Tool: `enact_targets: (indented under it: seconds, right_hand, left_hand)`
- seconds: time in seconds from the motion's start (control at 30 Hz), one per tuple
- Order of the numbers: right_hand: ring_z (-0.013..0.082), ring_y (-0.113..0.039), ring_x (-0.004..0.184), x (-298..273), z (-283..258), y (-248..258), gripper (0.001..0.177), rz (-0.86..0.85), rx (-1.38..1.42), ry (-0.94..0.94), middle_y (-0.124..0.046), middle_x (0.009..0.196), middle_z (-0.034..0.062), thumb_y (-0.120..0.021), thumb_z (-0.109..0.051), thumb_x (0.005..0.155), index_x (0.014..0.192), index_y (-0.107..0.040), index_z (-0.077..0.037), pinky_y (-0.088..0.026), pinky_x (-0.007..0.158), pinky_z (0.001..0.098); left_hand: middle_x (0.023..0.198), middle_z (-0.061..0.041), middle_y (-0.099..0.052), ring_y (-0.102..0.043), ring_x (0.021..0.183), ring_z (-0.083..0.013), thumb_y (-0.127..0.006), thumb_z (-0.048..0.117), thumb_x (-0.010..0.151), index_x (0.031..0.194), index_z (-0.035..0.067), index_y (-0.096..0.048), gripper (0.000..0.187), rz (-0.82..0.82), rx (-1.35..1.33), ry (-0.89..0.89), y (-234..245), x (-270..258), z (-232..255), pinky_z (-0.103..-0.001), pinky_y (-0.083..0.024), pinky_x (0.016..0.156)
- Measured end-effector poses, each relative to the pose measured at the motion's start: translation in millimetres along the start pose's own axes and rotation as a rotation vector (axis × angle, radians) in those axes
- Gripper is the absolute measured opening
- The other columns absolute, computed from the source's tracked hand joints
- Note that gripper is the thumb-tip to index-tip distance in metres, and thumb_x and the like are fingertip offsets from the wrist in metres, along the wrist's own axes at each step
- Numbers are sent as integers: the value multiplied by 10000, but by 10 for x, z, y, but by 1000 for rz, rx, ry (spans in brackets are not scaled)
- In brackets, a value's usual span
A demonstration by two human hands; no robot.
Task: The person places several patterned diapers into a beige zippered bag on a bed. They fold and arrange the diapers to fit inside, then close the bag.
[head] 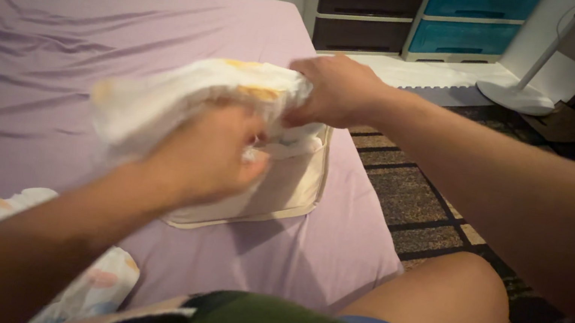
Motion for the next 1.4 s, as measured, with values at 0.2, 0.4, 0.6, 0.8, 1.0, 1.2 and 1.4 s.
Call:
enact_targets:
  seconds: [0.2, 0.4, 0.6, 0.8, 1.0, 1.2, 1.4]
  right_hand:
    - [345, -723, 851, 112, -511, 7, 615, 128, 192, 312, -739, 935, 135, -861, -383, 755, 1256, -598, -144, -552, 770, 443]
    - [373, -698, 867, 103, -567, -358, 178, 150, 5, 461, -732, 912, 89, -741, -117, 807, 951, -636, -110, -518, 724, 498]
    - [300, -728, 889, 146, -369, -393, 340, 104, -7, 576, -761, 1042, 40, -677, -7, 796, 1084, -721, -182, -561, 766, 431]
    - [287, -730, 951, 226, -328, -413, 513, 53, -85, 591, -766, 1148, 26, -662, 25, 764, 1206, -734, -227, -570, 791, 416]
    - [301, -712, 985, 313, -314, -379, 425, -94, -277, 332, -762, 1112, 28, -738, -154, 795, 1197, -733, -293, -553, 824, 453]
    - [325, -715, 984, 393, -812, -258, 786, -176, -28, 332, -744, 1033, 136, -897, -375, 651, 1323, -585, -112, -555, 844, 428]
    - [314, -732, 964, 545, -1239, -502, 698, -201, 76, 369, -757, 1023, 143, -903, -362, 629, 1240, -680, -111, -567, 857, 408]
  left_hand:
    - [1128, -198, -696, -675, 1056, -376, -772, 448, 778, 1183, 90, -672, 549, -239, 116, 177, -438, 40, -46, -473, -533, 908]
    - [1158, -155, -712, -682, 1056, -349, -725, 353, 793, 1182, 184, -753, 425, -324, -63, 279, -533, -133, -16, -462, -528, 929]
    - [1139, -174, -721, -693, 1061, -344, -752, 378, 806, 1279, 118, -653, 548, -429, 136, 325, -348, -330, -242, -461, -526, 953]
    - [1184, -237, -642, -632, 1073, -414, -803, 381, 790, 1253, -26, -605, 648, -108, 143, 383, -44, -492, -356, -494, -520, 879]
    - [1198, -95, -649, -590, 1136, -299, -738, 195, 743, 1022, 117, -767, 291, 9, 383, 242, -74, -660, -332, -481, -473, 897]
    - [1010, -51, -718, -603, 1097, -275, -662, 158, 840, 1016, 116, -744, 198, 1, 189, 218, -170, -768, -471, -462, -459, 856]
    - [965, -39, -718, -620, 1009, -260, -598, 197, 913, 1013, 151, -728, 170, 17, 91, 229, -217, -869, -526, -469, -443, 872]
Point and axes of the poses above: each hand's wrist, its own x-axis towards the middle knuckle, its own y-axis out of the back of the hand, z = x × y, the point moved 8 cm from there along x, towards the middle knuckle
